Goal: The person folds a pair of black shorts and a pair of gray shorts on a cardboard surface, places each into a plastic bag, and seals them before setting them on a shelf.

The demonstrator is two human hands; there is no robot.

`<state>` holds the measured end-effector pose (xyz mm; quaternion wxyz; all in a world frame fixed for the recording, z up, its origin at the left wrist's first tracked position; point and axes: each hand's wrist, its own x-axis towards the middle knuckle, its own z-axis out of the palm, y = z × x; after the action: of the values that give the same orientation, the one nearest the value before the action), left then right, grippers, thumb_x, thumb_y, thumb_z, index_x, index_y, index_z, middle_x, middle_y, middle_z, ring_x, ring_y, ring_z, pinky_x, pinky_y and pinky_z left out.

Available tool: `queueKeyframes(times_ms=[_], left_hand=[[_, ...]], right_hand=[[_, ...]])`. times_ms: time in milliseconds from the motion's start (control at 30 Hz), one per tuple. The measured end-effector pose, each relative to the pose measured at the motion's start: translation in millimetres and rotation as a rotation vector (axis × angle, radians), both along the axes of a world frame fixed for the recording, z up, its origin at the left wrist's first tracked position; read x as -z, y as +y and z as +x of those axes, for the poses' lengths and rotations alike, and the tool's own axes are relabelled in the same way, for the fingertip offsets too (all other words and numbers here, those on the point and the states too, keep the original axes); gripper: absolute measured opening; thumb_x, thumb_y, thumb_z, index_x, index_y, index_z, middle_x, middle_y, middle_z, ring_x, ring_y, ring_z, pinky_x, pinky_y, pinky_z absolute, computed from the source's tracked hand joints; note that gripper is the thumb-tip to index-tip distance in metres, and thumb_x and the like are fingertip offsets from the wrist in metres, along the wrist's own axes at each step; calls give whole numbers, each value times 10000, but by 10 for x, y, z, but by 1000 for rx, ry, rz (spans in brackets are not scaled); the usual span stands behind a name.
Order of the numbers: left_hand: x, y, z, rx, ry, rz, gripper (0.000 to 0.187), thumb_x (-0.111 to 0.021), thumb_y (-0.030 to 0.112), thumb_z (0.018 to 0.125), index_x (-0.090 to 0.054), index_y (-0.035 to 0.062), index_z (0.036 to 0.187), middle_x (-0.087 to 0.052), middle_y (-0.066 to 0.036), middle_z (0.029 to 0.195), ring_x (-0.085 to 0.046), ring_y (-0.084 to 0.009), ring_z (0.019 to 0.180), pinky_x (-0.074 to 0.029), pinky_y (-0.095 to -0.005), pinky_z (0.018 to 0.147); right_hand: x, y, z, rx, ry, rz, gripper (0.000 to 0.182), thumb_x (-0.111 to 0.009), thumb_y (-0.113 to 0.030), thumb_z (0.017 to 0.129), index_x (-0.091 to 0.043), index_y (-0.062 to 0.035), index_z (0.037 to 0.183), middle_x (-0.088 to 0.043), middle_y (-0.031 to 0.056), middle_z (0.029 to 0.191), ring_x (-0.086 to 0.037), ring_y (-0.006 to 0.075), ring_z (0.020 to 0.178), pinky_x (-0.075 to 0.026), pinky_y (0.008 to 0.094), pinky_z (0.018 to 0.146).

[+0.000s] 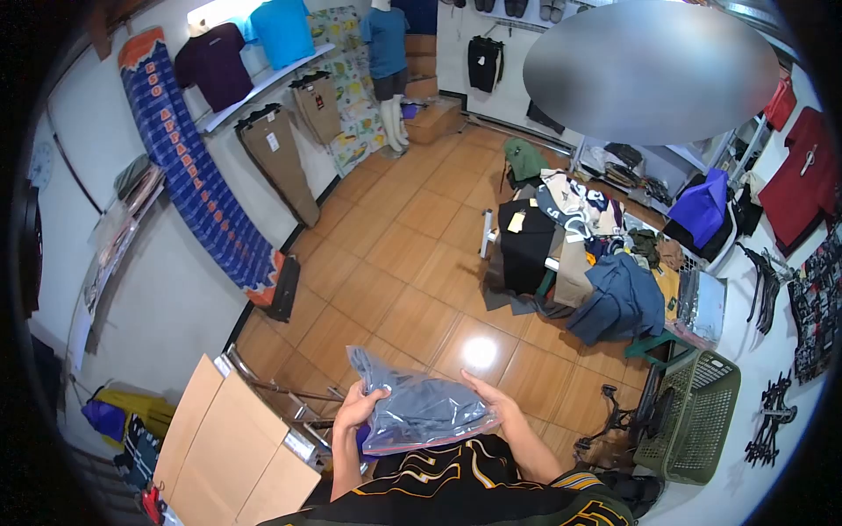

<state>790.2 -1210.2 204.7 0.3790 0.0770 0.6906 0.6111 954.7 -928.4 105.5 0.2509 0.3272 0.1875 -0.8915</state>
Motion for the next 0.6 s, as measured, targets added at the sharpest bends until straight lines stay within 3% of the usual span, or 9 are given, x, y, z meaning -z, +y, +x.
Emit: queueKeyframes(times_ms=[33,100,267,333,433,467,567,600], left_hand=[[26,84,-80,14,19,14,349,-743,105,828,-636,-40,1127,-710,-83,999,-650,-169,907,-520,-315,837],[40,219,-218,-41,29,50,351,-749,113,823,-639,-36,1122,-709,-80,998,-647,-170,909,-519,-320,838],[210,258,-750,-137,-13,-43,375,-764,145,804,-650,-27,1117,-709,-82,1022,-643,-185,939,-512,-339,864],[318,282,-992,-191,-3,-33,390,-762,135,802,-641,-30,1135,-708,-86,1036,-643,-186,941,-513,-336,860],[278,291,-1383,-263,-28,8,430,-757,119,802,-615,-39,1176,-704,-94,1063,-643,-187,947,-515,-333,855],[227,295,-1551,-282,-63,46,454,-756,113,804,-598,-46,1199,-701,-99,1075,-643,-188,950,-516,-332,854],[223,195,-2006,-304,-4,52,470,-749,96,808,-579,-59,1218,-700,-108,1078,-645,-186,962,-521,-334,857],[94,174,-2128,-348,4,21,438,-747,92,810,-593,-64,1189,-702,-106,1046,-650,-184,951,-526,-333,856]], right_hand=[[1,29,-72,5,-2,7,550,-762,-413,898,-646,-31,1276,-673,123,1268,-656,224,1084,-531,368,950],[20,15,-266,-89,-76,271,552,-775,-428,877,-665,-37,1250,-685,105,1259,-658,230,1081,-539,391,957],[214,247,-961,-270,-89,279,564,-784,-365,864,-625,-42,1298,-677,84,1238,-648,207,1099,-543,376,950],[86,318,-1359,-301,69,497,625,-769,-257,871,-527,-18,1396,-647,78,1267,-640,199,1109,-541,367,954],[-22,351,-1968,-286,238,508,684,-734,-141,880,-425,-4,1475,-613,93,1316,-632,201,1120,-533,363,968],[341,375,-2194,-267,89,594,502,-675,-32,894,-559,-46,1382,-652,81,1241,-611,176,1134,-514,340,988],[26,348,-2880,-424,236,566,495,-665,-14,884,-559,-11,1367,-672,93,1196,-644,186,1064,-538,334,942],[-105,335,-3120,-500,217,599,450,-662,-26,857,-591,28,1299,-694,99,1119,-671,175,963,-564,319,855]])
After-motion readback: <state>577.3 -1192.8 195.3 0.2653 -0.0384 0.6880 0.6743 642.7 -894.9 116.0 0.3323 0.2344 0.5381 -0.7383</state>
